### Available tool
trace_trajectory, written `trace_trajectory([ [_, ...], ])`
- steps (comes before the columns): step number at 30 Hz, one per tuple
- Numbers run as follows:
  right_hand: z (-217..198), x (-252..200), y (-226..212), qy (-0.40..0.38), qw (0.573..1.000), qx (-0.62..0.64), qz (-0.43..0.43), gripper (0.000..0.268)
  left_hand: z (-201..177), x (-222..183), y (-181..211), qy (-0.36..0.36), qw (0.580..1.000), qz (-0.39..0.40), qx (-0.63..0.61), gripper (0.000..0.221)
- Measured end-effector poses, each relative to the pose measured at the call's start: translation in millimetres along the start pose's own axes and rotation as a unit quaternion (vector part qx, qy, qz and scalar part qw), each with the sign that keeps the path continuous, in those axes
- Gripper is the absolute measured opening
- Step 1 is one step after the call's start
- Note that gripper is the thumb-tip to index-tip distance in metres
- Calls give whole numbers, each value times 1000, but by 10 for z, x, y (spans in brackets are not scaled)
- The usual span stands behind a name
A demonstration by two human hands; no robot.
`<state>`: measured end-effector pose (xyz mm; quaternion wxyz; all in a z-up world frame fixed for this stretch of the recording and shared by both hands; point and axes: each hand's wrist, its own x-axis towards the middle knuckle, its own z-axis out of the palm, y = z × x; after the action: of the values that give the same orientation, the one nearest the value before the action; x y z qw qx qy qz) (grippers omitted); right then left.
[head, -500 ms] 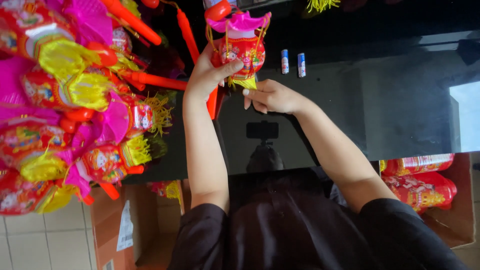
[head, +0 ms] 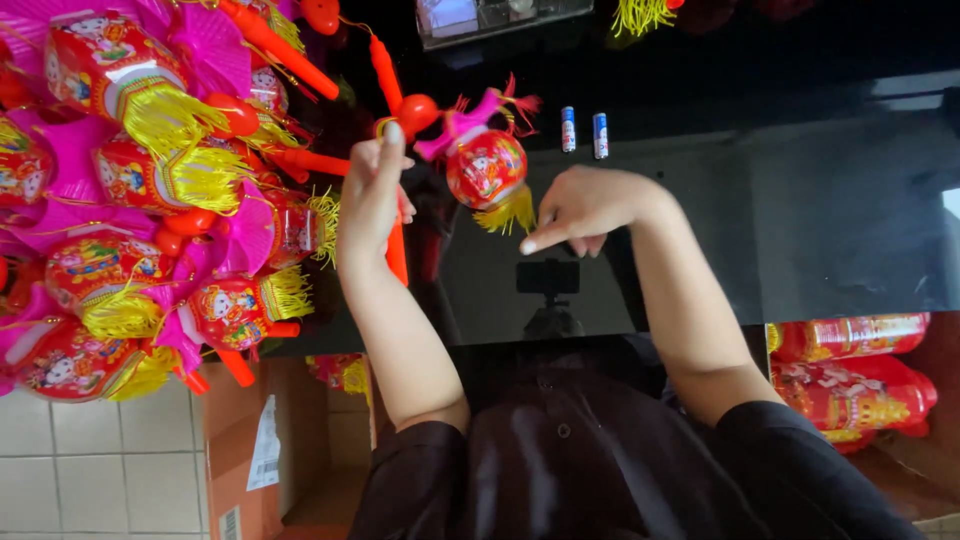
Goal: Assembling decorative lanterns by inserting batteries into the handles and testing the light function.
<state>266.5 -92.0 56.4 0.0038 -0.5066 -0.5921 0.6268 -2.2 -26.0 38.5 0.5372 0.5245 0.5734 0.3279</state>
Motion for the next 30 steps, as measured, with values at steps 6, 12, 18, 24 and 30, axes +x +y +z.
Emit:
trace_trajectory([
  [6, 233, -153, -10, 104, 960, 82, -245, 47, 360, -326, 276, -4, 968, 106, -229, 46],
  [12, 741, 6, 75, 285, 894, 106, -328, 57, 849, -626, 303, -36, 919, 220, -326, 49],
  [18, 505, -482, -134, 426, 822, 92, -367, 28, 441, -799, 98, -194, 908, 285, -237, 99],
  [24, 405, -984, -391, 410, 805, 22, -428, 25, -67, -772, -740, -202, 853, 331, -348, 46],
  [30, 442, -912, -267, 402, 792, 83, -452, 40, 3, -781, -445, -183, 893, 393, -122, 142],
])
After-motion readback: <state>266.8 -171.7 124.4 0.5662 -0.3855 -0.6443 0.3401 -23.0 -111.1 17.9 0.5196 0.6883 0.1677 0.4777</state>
